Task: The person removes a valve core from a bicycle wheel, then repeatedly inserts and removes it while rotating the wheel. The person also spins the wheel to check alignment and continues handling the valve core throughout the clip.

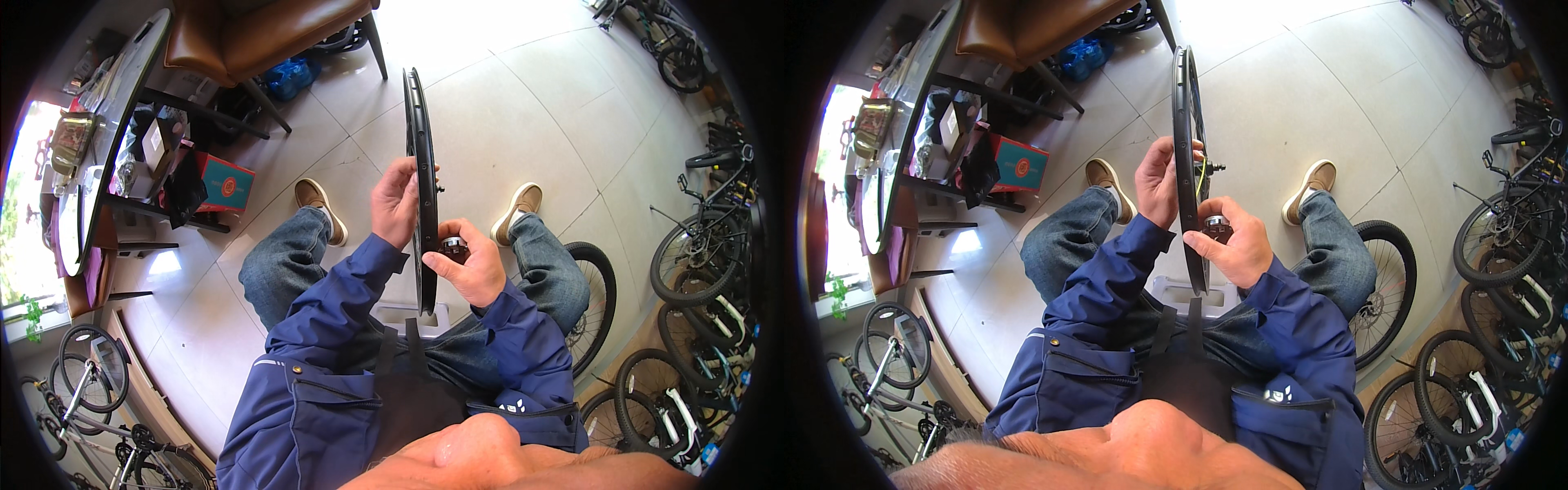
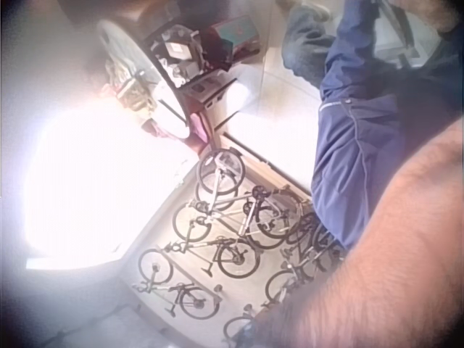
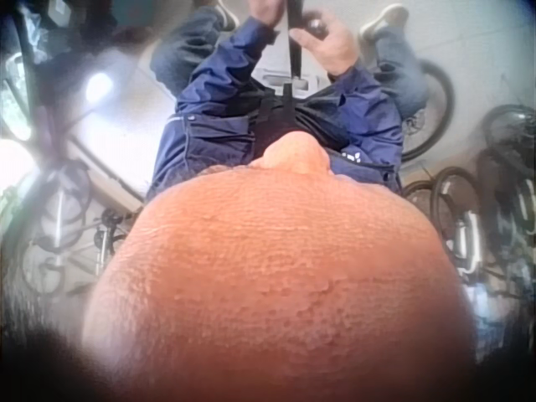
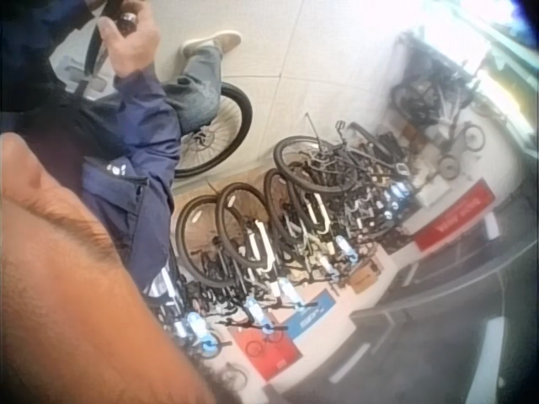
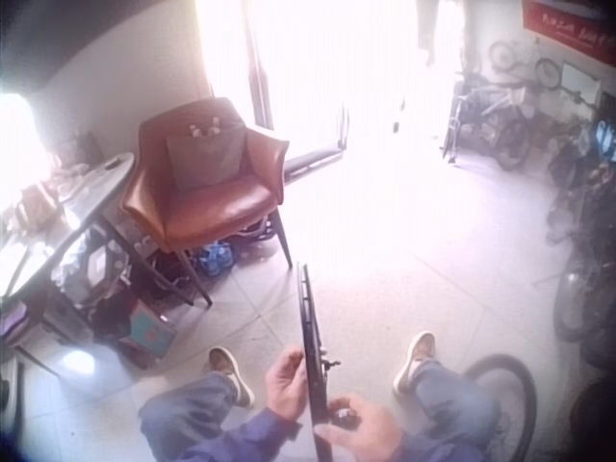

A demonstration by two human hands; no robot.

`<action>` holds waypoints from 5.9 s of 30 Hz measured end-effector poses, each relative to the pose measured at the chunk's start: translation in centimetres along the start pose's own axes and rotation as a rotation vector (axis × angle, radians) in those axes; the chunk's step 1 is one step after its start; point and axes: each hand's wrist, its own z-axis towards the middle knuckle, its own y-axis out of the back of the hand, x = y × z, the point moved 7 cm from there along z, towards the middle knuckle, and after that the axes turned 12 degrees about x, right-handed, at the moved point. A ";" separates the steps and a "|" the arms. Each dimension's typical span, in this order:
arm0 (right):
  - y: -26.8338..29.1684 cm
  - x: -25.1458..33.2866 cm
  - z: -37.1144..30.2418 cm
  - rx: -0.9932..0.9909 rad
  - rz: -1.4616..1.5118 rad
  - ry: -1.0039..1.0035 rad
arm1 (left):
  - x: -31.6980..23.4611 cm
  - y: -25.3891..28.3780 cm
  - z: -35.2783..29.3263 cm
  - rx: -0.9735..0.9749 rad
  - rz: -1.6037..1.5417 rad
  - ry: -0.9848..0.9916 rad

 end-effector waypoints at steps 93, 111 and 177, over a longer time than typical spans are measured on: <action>0.9 1.5 1.1 -0.043 0.125 0.096 | -0.5 -0.9 -0.8 0.048 0.088 -0.019; 0.9 1.5 1.1 -0.044 0.124 0.099 | -0.5 -0.8 -0.7 -0.027 0.056 -0.037; 1.1 2.1 1.2 -0.140 0.063 0.192 | -1.9 -0.6 -1.0 0.025 0.278 -0.101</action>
